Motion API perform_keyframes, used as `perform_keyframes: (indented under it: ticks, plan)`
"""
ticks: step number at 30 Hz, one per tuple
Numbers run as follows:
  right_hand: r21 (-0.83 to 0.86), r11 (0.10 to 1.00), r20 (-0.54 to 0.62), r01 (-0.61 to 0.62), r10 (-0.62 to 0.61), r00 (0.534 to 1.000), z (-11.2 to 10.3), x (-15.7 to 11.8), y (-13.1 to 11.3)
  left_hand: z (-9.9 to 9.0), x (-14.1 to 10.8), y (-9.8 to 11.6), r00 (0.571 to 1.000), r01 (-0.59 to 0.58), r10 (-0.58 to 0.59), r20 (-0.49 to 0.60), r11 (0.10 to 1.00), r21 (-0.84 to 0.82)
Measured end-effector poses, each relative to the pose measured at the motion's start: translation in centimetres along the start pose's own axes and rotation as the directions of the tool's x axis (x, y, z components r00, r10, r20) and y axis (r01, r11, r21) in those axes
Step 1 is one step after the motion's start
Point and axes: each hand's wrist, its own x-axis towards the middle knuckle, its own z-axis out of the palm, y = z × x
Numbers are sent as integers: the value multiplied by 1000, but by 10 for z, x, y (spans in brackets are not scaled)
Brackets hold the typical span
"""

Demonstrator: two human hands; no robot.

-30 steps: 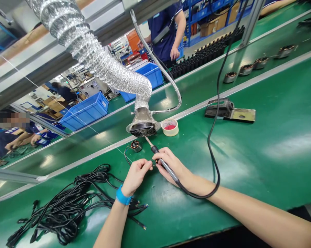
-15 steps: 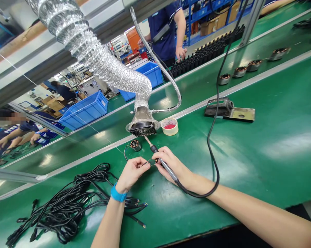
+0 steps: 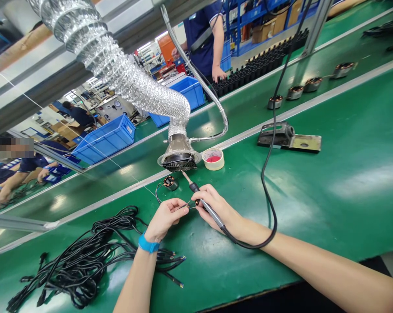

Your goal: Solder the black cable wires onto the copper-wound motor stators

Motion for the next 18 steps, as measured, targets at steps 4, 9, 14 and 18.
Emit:
perform_keyframes:
  ticks: [4, 9, 14, 18]
  plan:
    - [9, 1000, -7, 4, -4, 1000, -1, 1, -1, 5, 2, -3, 999, -33, 35, -33, 997, 65]
    - [14, 1000, -23, 10, -10, 1000, -1, 1, -1, 11, 3, -7, 993, -68, 86, -79, 975, 211]
    - [16, 1000, -8, -10, 10, 1000, 1, 0, 1, 13, 2, -7, 990, -81, 107, -94, 964, 251]
    - [-3, 1000, -9, -21, 21, 1000, 1, 0, 1, 13, 1, -3, 989, -84, 104, -105, 980, 180]
